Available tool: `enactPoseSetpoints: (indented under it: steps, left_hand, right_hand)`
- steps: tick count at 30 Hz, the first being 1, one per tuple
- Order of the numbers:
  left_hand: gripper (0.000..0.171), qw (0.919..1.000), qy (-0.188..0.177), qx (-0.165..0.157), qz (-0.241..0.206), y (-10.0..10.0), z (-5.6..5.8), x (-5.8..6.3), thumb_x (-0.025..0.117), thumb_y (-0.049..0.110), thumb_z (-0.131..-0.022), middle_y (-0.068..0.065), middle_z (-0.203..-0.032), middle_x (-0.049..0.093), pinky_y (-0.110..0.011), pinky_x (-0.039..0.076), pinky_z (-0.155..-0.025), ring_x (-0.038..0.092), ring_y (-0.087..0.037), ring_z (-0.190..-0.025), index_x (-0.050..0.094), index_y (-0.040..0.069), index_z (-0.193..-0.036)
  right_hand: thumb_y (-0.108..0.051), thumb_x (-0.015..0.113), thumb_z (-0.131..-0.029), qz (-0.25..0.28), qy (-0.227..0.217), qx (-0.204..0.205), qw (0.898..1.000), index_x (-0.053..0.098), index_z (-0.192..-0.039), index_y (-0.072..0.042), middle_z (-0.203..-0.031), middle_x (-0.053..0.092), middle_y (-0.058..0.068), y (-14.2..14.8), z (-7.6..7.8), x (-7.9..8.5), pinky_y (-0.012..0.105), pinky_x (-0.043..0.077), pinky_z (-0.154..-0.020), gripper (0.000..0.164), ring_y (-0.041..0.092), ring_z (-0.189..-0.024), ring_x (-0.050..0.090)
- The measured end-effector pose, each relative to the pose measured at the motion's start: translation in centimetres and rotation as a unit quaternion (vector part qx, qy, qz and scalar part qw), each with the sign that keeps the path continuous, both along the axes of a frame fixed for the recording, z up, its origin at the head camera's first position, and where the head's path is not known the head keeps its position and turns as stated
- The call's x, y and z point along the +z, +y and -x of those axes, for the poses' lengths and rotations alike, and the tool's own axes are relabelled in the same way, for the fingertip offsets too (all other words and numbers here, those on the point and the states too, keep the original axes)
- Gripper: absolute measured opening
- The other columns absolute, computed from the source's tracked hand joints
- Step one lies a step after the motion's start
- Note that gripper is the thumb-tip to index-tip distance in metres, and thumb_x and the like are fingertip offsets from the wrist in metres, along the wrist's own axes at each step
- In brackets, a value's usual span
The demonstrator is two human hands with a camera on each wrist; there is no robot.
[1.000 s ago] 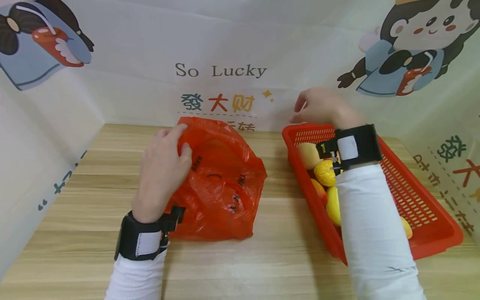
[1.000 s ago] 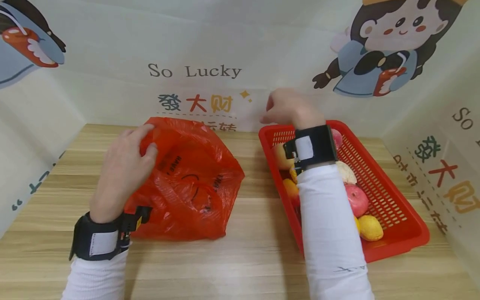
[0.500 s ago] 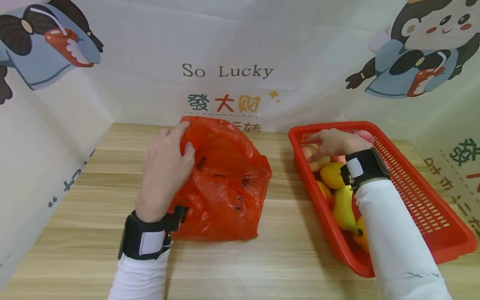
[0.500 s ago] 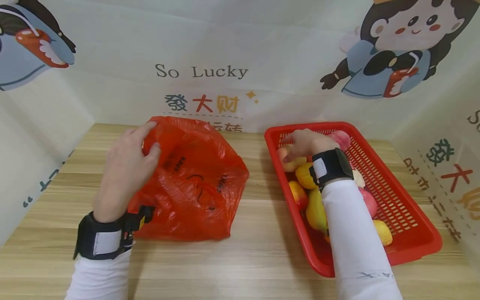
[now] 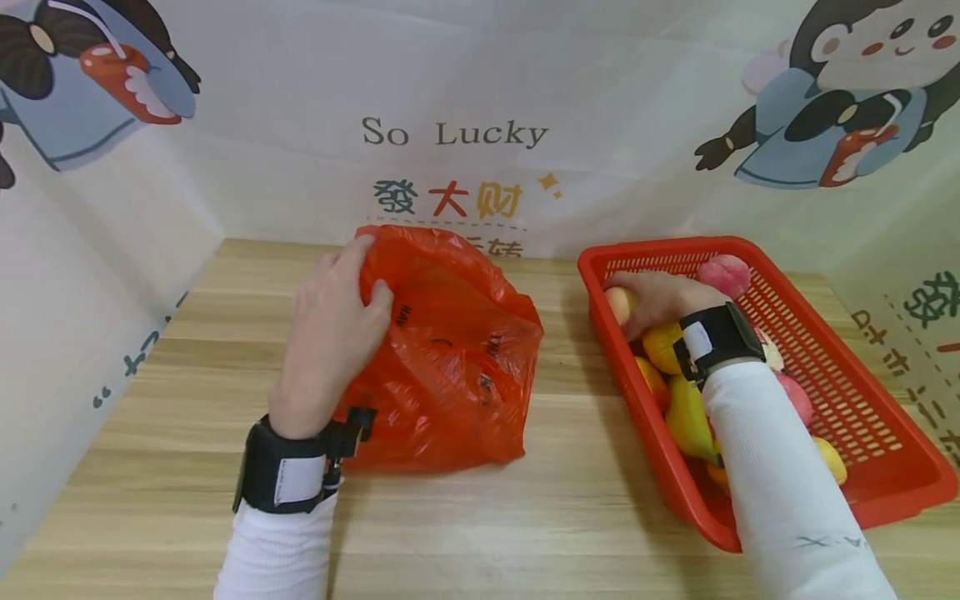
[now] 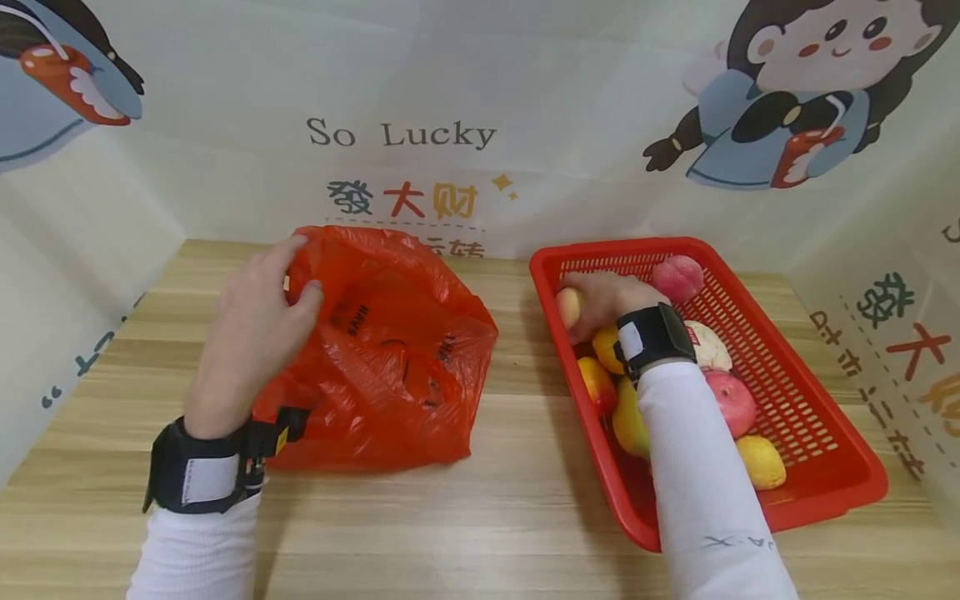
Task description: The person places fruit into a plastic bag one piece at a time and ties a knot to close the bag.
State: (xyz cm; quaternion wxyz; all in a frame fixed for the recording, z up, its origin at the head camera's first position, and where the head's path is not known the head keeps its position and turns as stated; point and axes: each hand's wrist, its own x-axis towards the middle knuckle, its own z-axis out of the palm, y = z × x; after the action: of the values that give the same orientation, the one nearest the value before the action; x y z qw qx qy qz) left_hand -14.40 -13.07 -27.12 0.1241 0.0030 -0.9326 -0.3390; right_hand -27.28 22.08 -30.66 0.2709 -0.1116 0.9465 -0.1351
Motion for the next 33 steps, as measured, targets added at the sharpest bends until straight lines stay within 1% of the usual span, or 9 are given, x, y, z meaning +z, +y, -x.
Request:
enactPoseSetpoints:
  steps: [4,8,13,17,21,22,27,30,33]
  left_hand:
    - [0.053,0.9999,-0.014,-0.006,-0.007,0.0,0.2,0.0,0.046,0.015,-0.097,-0.023,-0.144,0.049,-0.061,0.046,-0.102,0.051,-0.040,-0.117,0.039,0.004,-0.148]
    - [0.054,0.9998,-0.018,-0.007,-0.007,0.0,0.3,-0.1,0.048,0.016,-0.096,-0.023,-0.143,0.049,-0.060,0.048,-0.102,0.052,-0.039,-0.116,0.039,0.004,-0.147]
    - [0.057,0.9997,-0.022,-0.003,-0.006,-0.1,0.3,-0.1,0.052,0.014,-0.094,-0.022,-0.144,0.049,-0.059,0.049,-0.101,0.052,-0.039,-0.116,0.038,0.004,-0.148]
    - [0.060,0.9994,-0.029,-0.004,-0.016,-0.2,0.1,-0.1,0.053,0.011,-0.092,-0.022,-0.143,0.049,-0.059,0.050,-0.098,0.052,-0.038,-0.113,0.036,0.004,-0.149]
    - [0.061,0.9990,-0.037,-0.008,-0.024,-0.3,0.1,0.0,0.053,0.011,-0.092,-0.021,-0.142,0.048,-0.059,0.052,-0.096,0.053,-0.037,-0.111,0.034,0.006,-0.150]
    - [0.062,0.9989,-0.038,-0.008,-0.025,-0.3,0.1,0.0,0.054,0.011,-0.092,-0.021,-0.142,0.048,-0.060,0.052,-0.096,0.053,-0.037,-0.112,0.033,0.006,-0.150]
    - [0.062,0.9991,-0.036,-0.007,-0.024,-0.2,0.2,0.1,0.054,0.012,-0.092,-0.020,-0.143,0.048,-0.060,0.050,-0.099,0.051,-0.037,-0.114,0.033,0.006,-0.150]
    - [0.063,0.9990,-0.040,-0.005,-0.020,-0.2,0.2,0.1,0.054,0.012,-0.091,-0.020,-0.144,0.047,-0.059,0.049,-0.100,0.050,-0.037,-0.115,0.033,0.005,-0.150]
    - [0.063,0.9988,-0.045,-0.005,-0.020,-0.2,0.2,0.0,0.053,0.012,-0.091,-0.020,-0.144,0.047,-0.059,0.048,-0.101,0.050,-0.038,-0.115,0.033,0.006,-0.150]
  right_hand:
    - [-0.024,0.083,-0.069,-0.011,0.016,0.000,1.000,0.042,-0.145,-0.025,-0.133,0.051,0.020,0.0,-0.2,-0.5,0.062,0.031,-0.105,0.086,0.042,-0.122,0.043]
    - [-0.029,0.084,-0.067,-0.033,0.042,0.009,0.999,0.042,-0.139,-0.024,-0.126,0.055,0.020,-0.1,-0.2,-1.1,0.063,0.020,-0.106,0.083,0.039,-0.120,0.046]
    - [-0.025,0.084,-0.067,-0.030,0.057,0.011,0.998,0.044,-0.133,-0.023,-0.119,0.057,0.019,-0.4,-0.1,-1.4,0.062,0.020,-0.105,0.078,0.038,-0.116,0.047]
    - [-0.027,0.083,-0.069,-0.017,0.066,0.019,0.998,0.044,-0.138,-0.021,-0.127,0.056,0.019,-0.3,-0.4,-1.4,0.065,0.018,-0.108,0.080,0.039,-0.122,0.045]
    - [-0.033,0.081,-0.071,0.010,0.063,0.017,0.998,0.044,-0.139,-0.021,-0.128,0.056,0.016,0.2,-0.9,-1.0,0.060,0.030,-0.104,0.078,0.036,-0.121,0.046]
    - [-0.032,0.081,-0.072,0.023,0.057,0.012,0.998,0.044,-0.138,-0.021,-0.127,0.056,0.015,0.4,-1.0,-0.8,0.056,0.036,-0.101,0.077,0.035,-0.118,0.047]
    - [-0.025,0.077,-0.077,0.082,0.043,-0.006,0.996,0.044,-0.134,-0.021,-0.120,0.055,0.013,1.2,-1.0,0.7,0.040,0.048,-0.085,0.066,0.032,-0.108,0.051]
    - [-0.025,0.077,-0.079,0.091,0.053,-0.009,0.994,0.042,-0.135,-0.022,-0.122,0.054,0.014,1.5,-1.0,1.7,0.039,0.051,-0.083,0.066,0.032,-0.109,0.051]
    - [-0.029,0.076,-0.080,0.082,0.075,-0.007,0.994,0.041,-0.138,-0.022,-0.124,0.054,0.014,1.7,-1.1,2.5,0.044,0.050,-0.086,0.067,0.034,-0.111,0.050]
